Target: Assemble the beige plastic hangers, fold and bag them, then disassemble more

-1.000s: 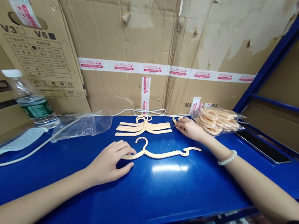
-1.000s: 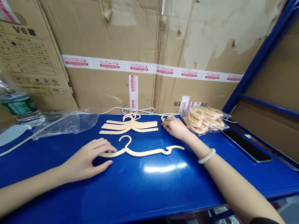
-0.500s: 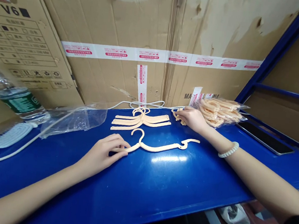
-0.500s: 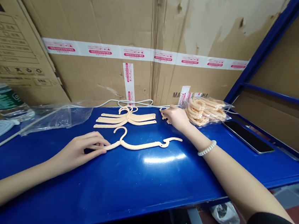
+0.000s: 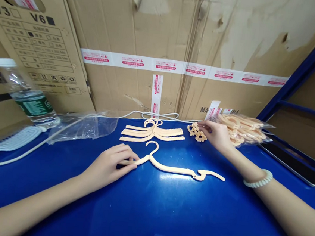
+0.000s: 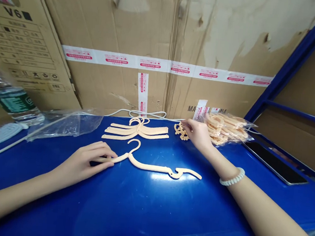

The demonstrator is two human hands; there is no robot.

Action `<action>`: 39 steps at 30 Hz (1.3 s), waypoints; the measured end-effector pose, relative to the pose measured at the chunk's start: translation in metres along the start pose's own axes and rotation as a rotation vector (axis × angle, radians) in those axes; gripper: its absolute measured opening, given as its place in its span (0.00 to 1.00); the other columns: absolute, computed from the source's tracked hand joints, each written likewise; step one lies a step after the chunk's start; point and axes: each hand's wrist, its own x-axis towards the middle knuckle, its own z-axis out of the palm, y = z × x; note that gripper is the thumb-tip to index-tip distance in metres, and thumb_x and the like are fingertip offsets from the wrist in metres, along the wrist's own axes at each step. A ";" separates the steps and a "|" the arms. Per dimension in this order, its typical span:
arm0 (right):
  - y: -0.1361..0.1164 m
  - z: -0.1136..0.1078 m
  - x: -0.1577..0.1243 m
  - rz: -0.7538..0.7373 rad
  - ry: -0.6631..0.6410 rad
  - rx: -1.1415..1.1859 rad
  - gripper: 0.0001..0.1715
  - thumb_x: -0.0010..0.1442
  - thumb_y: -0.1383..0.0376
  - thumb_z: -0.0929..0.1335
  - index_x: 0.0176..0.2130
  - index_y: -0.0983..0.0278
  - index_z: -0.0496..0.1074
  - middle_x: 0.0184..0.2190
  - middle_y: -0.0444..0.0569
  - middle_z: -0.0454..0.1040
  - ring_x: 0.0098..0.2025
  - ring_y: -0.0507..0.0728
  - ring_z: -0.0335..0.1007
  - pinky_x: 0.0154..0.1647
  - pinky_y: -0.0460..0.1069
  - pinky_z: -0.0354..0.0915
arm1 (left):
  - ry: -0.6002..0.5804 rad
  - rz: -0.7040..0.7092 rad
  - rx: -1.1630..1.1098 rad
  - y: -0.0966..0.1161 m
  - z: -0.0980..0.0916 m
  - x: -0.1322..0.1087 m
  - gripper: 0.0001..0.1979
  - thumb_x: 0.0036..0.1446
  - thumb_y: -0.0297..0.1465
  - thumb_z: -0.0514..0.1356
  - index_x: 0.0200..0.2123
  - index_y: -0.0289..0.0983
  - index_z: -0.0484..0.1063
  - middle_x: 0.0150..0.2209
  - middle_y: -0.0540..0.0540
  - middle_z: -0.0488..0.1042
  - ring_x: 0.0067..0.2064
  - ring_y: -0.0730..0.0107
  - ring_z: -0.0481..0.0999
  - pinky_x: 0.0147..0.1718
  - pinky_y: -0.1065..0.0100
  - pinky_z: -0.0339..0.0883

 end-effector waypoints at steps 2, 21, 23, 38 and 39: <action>-0.001 0.001 0.000 0.026 0.008 0.047 0.10 0.57 0.63 0.67 0.38 0.62 0.78 0.32 0.50 0.82 0.33 0.61 0.80 0.38 0.55 0.75 | 0.017 -0.041 0.024 -0.004 -0.003 0.005 0.09 0.63 0.37 0.57 0.39 0.41 0.75 0.37 0.47 0.76 0.40 0.64 0.75 0.40 0.65 0.70; -0.017 -0.025 -0.005 0.388 0.151 0.678 0.26 0.49 0.56 0.76 0.47 0.59 0.74 0.46 0.54 0.79 0.41 0.64 0.79 0.47 0.62 0.76 | 0.102 -0.043 0.129 -0.037 -0.020 0.037 0.06 0.63 0.31 0.50 0.34 0.39 0.65 0.36 0.47 0.68 0.36 0.65 0.72 0.36 0.64 0.68; -0.019 -0.021 -0.009 0.459 0.061 0.790 0.26 0.46 0.56 0.77 0.45 0.59 0.75 0.44 0.54 0.80 0.42 0.64 0.79 0.48 0.62 0.75 | 0.135 -0.055 0.130 -0.031 -0.023 0.032 0.06 0.65 0.30 0.49 0.36 0.39 0.64 0.37 0.46 0.67 0.38 0.64 0.72 0.39 0.63 0.68; -0.068 0.013 -0.032 0.792 -0.261 1.069 0.21 0.38 0.58 0.81 0.30 0.63 0.76 0.31 0.47 0.78 0.37 0.57 0.77 0.46 0.53 0.74 | 0.188 -0.008 0.023 -0.028 -0.003 0.016 0.10 0.68 0.27 0.50 0.46 0.41 0.68 0.43 0.46 0.70 0.45 0.64 0.72 0.45 0.64 0.68; -0.068 0.013 -0.032 0.802 -0.286 1.082 0.20 0.39 0.58 0.81 0.29 0.63 0.76 0.31 0.47 0.79 0.37 0.56 0.77 0.46 0.52 0.74 | 0.187 0.001 0.028 -0.028 -0.004 0.016 0.10 0.68 0.27 0.50 0.46 0.41 0.69 0.43 0.46 0.69 0.45 0.64 0.72 0.45 0.64 0.67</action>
